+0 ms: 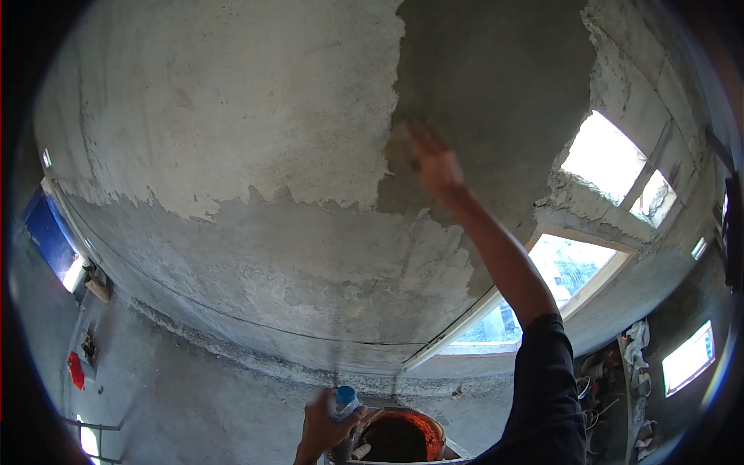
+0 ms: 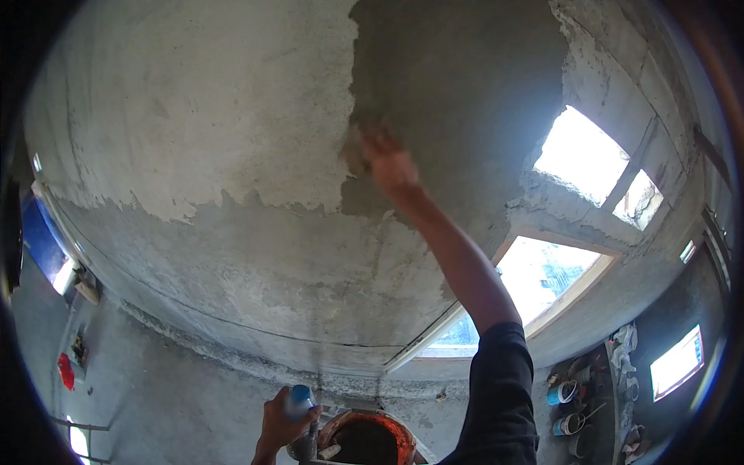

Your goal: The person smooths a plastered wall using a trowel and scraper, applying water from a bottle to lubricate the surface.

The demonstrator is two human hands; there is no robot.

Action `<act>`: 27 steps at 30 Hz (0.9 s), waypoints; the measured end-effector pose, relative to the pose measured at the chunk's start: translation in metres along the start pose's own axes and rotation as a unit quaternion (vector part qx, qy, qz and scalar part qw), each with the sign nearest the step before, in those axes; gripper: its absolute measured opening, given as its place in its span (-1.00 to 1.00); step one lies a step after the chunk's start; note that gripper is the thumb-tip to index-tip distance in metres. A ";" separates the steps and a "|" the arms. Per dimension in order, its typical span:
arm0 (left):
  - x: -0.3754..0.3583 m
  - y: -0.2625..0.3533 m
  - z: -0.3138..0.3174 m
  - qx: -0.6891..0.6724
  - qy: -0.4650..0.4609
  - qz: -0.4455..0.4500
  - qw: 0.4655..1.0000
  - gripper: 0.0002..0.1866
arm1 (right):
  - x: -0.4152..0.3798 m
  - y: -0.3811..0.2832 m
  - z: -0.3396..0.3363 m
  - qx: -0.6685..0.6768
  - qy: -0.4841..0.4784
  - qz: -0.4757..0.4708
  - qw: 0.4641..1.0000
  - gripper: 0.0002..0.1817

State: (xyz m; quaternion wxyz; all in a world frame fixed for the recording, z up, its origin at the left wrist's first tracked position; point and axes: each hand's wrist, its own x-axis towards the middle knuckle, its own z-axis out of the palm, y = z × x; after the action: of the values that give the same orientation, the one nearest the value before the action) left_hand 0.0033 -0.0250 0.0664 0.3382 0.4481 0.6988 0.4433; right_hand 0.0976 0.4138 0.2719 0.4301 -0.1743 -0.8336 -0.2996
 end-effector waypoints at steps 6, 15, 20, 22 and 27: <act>-0.001 0.002 0.001 0.023 0.021 0.025 0.999 -0.56 | 0.070 0.072 -0.043 -0.071 0.123 0.122 0.982 -0.35; 0.001 -0.005 0.009 -0.003 0.000 0.026 1.000 -0.56 | -0.055 -0.007 0.004 0.066 -0.068 0.017 0.995 -0.44; 0.001 0.004 0.006 0.018 -0.009 0.001 1.000 -0.50 | 0.029 0.047 -0.042 -0.001 0.102 0.119 0.988 -0.24; 0.001 0.004 0.006 0.012 -0.005 -0.003 1.000 -0.50 | 0.019 0.065 -0.030 -0.018 0.087 0.117 0.989 -0.21; 0.002 0.002 0.010 0.004 -0.001 -0.003 1.000 -0.50 | -0.103 -0.014 0.003 0.203 -0.311 0.175 0.912 -0.31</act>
State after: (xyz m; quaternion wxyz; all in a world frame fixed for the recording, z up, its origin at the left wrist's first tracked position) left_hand 0.0121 -0.0190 0.0644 0.3390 0.4476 0.7015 0.4388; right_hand 0.1466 0.4018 0.1814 0.2211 -0.3110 -0.9240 0.0253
